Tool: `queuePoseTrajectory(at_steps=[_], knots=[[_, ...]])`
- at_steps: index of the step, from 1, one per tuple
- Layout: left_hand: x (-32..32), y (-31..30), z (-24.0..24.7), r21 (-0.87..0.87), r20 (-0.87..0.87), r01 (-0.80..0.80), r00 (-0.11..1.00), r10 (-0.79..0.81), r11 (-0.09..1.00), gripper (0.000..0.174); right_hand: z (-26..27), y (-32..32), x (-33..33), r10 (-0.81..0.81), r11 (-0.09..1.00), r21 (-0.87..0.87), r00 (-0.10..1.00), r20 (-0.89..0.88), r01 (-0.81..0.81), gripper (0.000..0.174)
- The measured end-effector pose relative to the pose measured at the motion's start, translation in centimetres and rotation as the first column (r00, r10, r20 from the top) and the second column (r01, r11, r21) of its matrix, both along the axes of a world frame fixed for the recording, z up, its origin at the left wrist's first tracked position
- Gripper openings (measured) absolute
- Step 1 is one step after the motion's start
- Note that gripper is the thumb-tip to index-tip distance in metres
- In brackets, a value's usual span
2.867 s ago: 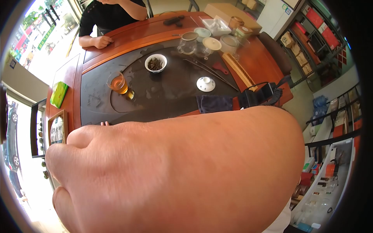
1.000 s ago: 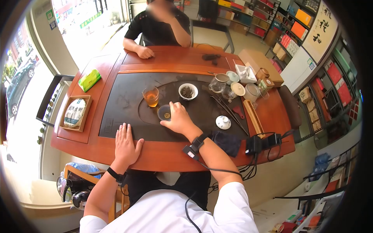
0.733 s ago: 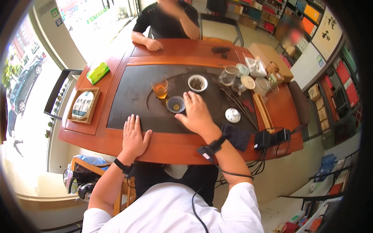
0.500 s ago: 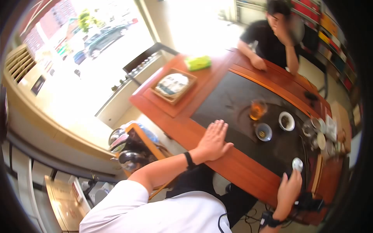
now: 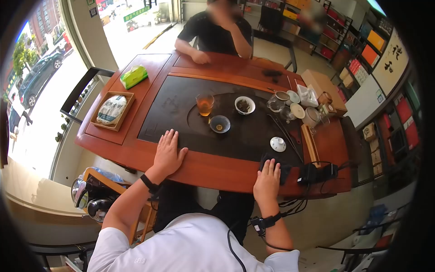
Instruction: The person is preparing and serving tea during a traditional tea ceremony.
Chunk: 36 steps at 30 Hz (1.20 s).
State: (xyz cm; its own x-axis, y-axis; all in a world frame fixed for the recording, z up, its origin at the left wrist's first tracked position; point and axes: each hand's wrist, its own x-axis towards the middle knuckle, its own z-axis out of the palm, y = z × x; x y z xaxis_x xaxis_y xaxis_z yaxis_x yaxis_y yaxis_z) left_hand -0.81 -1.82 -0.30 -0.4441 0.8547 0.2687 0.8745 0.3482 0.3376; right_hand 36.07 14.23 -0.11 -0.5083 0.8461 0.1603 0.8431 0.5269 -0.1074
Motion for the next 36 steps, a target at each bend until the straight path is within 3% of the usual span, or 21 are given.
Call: queuePoseTrajectory(at_steps=[6,9,12,15,17,20,23,26,29,34,36], knots=[[2.2,-0.3,2.0,0.005,-0.038,0.178,0.983,-0.177,0.984,0.06,0.7,-5.0,-6.3,0.317,0.948,0.01,0.941,-0.116,-0.318,0.055],[6.6,-0.1,4.1,0.064,0.015,0.342,0.939,-0.344,0.938,0.057,3.2,-6.1,-8.3,0.619,0.772,-0.012,0.756,-0.211,-0.636,0.056],[10.3,1.3,4.4,0.123,0.081,0.483,0.866,-0.494,0.867,0.059,4.5,-3.2,-6.4,0.635,0.712,-0.058,0.677,-0.372,-0.7,0.057],[14.2,3.2,3.2,0.045,0.016,0.552,0.833,-0.553,0.833,0.074,4.3,-0.7,-3.1,0.474,0.856,-0.074,0.834,-0.283,-0.512,0.055],[14.8,4.2,2.7,-0.066,-0.055,0.573,0.816,-0.576,0.817,0.074,4.6,-0.5,-2.5,0.47,0.858,-0.071,0.832,-0.294,-0.509,0.055],[12.5,3.0,1.1,-0.112,-0.118,0.546,0.823,-0.556,0.831,0.074,5.4,-1.2,-2.3,0.468,0.841,-0.123,0.822,-0.325,-0.527,0.054],[7.7,-1.2,2.0,-0.208,-0.107,0.404,0.896,-0.432,0.891,0.072,5.5,-1.6,-2.1,0.451,0.822,-0.171,0.804,-0.388,-0.543,0.054],[0.2,-4.3,0.8,-0.285,-0.132,0.048,0.987,-0.089,0.957,0.072,5.8,-1.4,-1.8,0.442,0.809,-0.196,0.793,-0.419,-0.554,0.054],[-7.0,-2.1,-0.1,-0.315,-0.11,-0.246,0.969,0.222,0.917,0.078,5.6,-1.1,-2.1,0.439,0.801,-0.201,0.782,-0.444,-0.564,0.055],[-12.9,7.2,3.3,-0.429,-0.102,-0.178,0.984,0.148,0.886,0.079,5.7,-0.7,-2.8,0.451,0.772,-0.228,0.765,-0.46,-0.593,0.057],[-12.5,7.5,3.3,-0.451,-0.075,-0.153,0.988,0.133,0.88,0.079,6.1,-0.9,-2.8,0.435,0.762,-0.263,0.768,-0.47,-0.592,0.057]])
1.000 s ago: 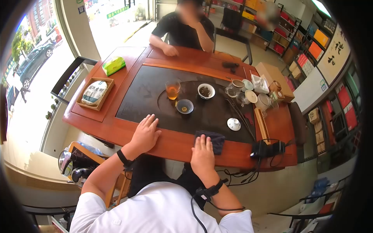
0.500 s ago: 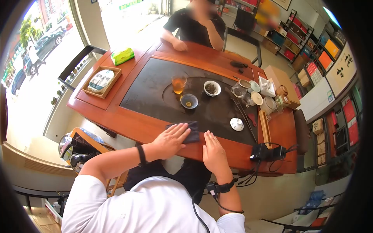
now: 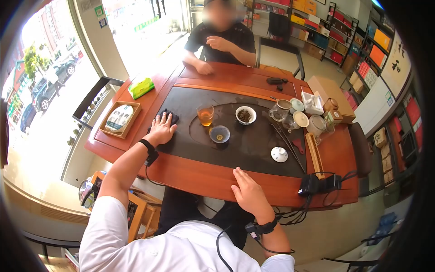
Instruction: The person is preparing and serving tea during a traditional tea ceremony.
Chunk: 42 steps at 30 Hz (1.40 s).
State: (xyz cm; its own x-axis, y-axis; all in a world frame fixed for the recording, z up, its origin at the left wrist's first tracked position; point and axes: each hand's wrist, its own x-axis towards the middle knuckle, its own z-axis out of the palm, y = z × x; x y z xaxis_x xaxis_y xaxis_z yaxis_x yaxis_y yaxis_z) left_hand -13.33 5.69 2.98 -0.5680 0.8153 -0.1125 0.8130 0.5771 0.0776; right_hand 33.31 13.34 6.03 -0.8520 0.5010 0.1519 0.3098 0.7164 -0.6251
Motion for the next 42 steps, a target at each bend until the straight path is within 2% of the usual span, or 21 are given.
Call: queuePoseTrajectory(at_steps=[2,6,8,11,13,15,18,21,24,27,31,35,37,38,42], knots=[[1.8,-1.7,-0.1,0.0,0.046,0.045,0.998,-0.045,0.999,0.081,-0.1,-0.3,0.2,0.018,1.0,-0.01,1.0,-0.024,-0.018,0.056],[8.0,-10.3,0.0,0.092,0.033,0.229,0.972,-0.233,0.969,0.087,-0.7,0.1,0.3,0.043,0.999,-0.008,0.998,-0.056,-0.043,0.055],[9.5,-12.4,-0.9,0.056,0.066,0.231,0.97,-0.234,0.971,0.091,-1.1,0.3,0.4,0.056,0.998,-0.013,0.996,-0.071,-0.057,0.055],[8.5,-9.1,-1.2,0.053,0.066,0.13,0.989,-0.134,0.99,0.089,-1.3,0.7,-0.1,0.063,0.998,-0.02,0.996,-0.069,-0.065,0.055],[5.4,-5.4,-1.5,0.142,0.012,0.125,0.992,-0.128,0.982,0.086,-1.0,0.9,-0.4,0.076,0.996,-0.034,0.996,-0.052,-0.078,0.055],[2.0,-0.8,-1.2,0.091,-0.015,0.051,0.999,-0.05,0.995,0.082,-0.6,1.2,-0.5,0.069,0.997,-0.031,0.996,-0.047,-0.071,0.055],[-2.9,4.9,-0.9,0.034,-0.013,0.029,0.999,-0.029,0.999,0.081,-0.5,0.8,-0.1,0.052,0.997,-0.047,0.998,-0.022,-0.053,0.055],[-3.3,6.6,-0.1,-0.046,0.038,0.014,0.999,-0.012,0.999,0.083,-0.6,0.7,0.3,0.048,0.998,-0.05,0.999,-0.02,-0.048,0.054],[-2.3,3.5,0.9,-0.135,0.101,0.11,0.99,-0.097,0.985,0.084,-0.6,0.5,0.3,0.064,0.996,-0.062,0.997,-0.032,-0.066,0.054],[-0.4,-0.8,1.5,-0.147,0.163,0.222,0.967,-0.197,0.964,0.087,-0.1,0.3,0.3,0.072,0.995,-0.067,0.996,-0.053,-0.075,0.054],[5.6,-6.2,1.0,-0.071,0.185,0.385,0.911,-0.367,0.92,0.091,-0.3,0.8,-0.3,0.034,0.999,-0.006,0.998,-0.053,-0.035,0.053],[13.0,-6.6,1.7,0.122,0.151,0.582,0.79,-0.595,0.804,0.081,-1.5,-0.3,-7.0,0.088,0.985,0.164,0.967,-0.24,-0.049,0.05],[13.7,-7.0,1.2,0.239,0.068,0.539,0.821,-0.567,0.808,0.078,-2.0,-1.0,-11.1,0.172,0.951,0.294,0.956,-0.24,-0.097,0.058],[14.2,-7.7,1.6,0.21,0.018,0.52,0.845,-0.535,0.828,0.076,-3.8,-0.8,-12.8,0.231,0.914,0.377,0.956,-0.182,-0.149,0.072],[13.2,-8.8,-0.9,0.235,-0.016,0.51,0.853,-0.521,0.828,0.075,-5.8,-1.5,-16.0,0.316,0.881,0.348,0.946,0.075,-0.322,0.094]])
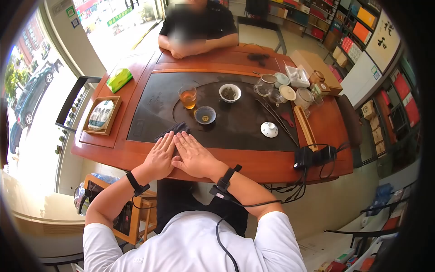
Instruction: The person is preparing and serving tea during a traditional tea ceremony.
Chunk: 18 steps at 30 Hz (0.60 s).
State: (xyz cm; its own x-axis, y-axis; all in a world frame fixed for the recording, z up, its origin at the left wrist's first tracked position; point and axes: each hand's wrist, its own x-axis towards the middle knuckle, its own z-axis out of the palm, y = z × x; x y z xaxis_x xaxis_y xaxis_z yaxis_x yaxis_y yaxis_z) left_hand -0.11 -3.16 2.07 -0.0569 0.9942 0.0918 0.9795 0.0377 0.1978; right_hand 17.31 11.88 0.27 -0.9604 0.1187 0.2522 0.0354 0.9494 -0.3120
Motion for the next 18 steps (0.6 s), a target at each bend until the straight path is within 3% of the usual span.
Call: queuePoseTrajectory(at_steps=[8,18], knots=[[-2.9,0.7,0.2,-0.036,-0.003,-0.002,1.0,0.002,0.999,0.076,0.7,-0.2,-3.2,-0.025,1.0,0.0,0.997,0.075,0.025,0.097],[-1.1,1.2,0.3,-0.075,0.022,0.027,0.999,-0.025,0.997,0.082,2.4,0.7,-0.3,-0.011,0.999,-0.036,0.991,0.135,0.016,0.102]])
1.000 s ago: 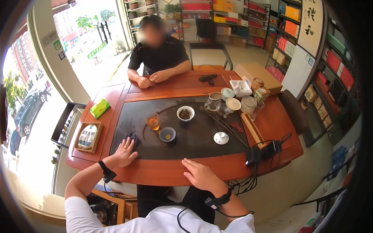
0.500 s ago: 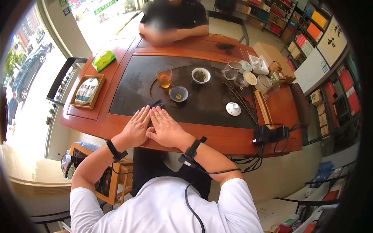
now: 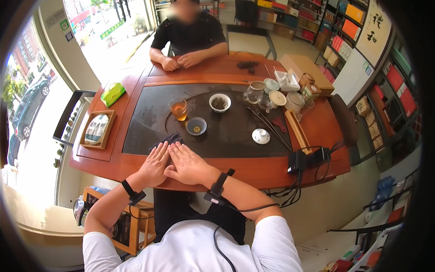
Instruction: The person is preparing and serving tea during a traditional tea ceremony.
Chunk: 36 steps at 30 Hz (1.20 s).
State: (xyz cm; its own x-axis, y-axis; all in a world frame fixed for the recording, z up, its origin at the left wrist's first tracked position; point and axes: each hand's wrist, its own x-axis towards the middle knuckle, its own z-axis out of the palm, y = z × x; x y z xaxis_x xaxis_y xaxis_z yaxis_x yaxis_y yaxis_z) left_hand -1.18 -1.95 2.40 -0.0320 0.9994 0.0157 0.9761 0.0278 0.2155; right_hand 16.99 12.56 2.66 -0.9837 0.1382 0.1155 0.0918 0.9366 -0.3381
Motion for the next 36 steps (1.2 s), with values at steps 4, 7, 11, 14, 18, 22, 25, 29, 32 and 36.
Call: queuePoseTrajectory(at_steps=[4,7,11,14,18,22,25,29,32,36], knots=[[-0.3,0.1,-0.5,0.021,-0.005,-0.002,1.0,0.002,1.0,0.084,-0.7,-0.6,-1.6,-0.004,0.999,0.032,0.998,-0.069,0.006,0.099],[-0.7,-0.1,0.8,-0.005,-0.024,-0.014,1.0,0.013,1.0,0.085,0.6,0.5,-0.8,0.063,0.993,-0.097,0.998,0.002,-0.063,0.097],[0.2,1.2,2.0,0.097,-0.068,-0.011,0.998,0.017,0.995,0.086,8.1,3.1,3.4,-0.147,0.98,0.01,0.756,-0.637,0.199,0.096],[0.8,2.4,1.2,0.092,-0.119,0.045,0.992,-0.034,0.995,0.084,12.3,2.0,5.0,-0.033,0.982,0.117,0.735,-0.677,0.152,0.096],[-0.5,2.8,1.3,0.155,0.026,0.034,0.999,-0.038,0.987,0.074,12.5,-0.6,5.7,0.224,0.96,0.261,0.842,-0.49,-0.104,0.09],[-5.0,-1.2,-0.3,0.015,-0.055,-0.174,0.983,0.174,0.985,0.075,10.2,0.6,9.6,0.032,0.999,0.027,0.897,-0.441,-0.022,0.084],[-11.1,-1.7,-0.3,-0.04,-0.081,-0.385,0.921,0.382,0.922,0.079,8.5,2.0,12.2,-0.057,0.998,-0.042,0.924,-0.378,0.044,0.083],[-18.5,3.0,-0.8,-0.13,-0.109,-0.462,0.886,0.45,0.877,0.08,7.3,2.3,13.7,-0.11,0.991,-0.105,0.942,-0.318,0.081,0.083],[-16.2,4.9,-0.2,-0.193,-0.049,-0.474,0.879,0.474,0.859,0.083,7.1,2.3,14.3,-0.122,0.986,-0.15,0.932,-0.341,0.074,0.084],[-8.5,3.3,0.0,-0.22,-0.013,-0.271,0.961,0.275,0.937,0.087,7.4,2.0,14.7,-0.134,0.983,-0.166,0.913,-0.385,0.075,0.084]])
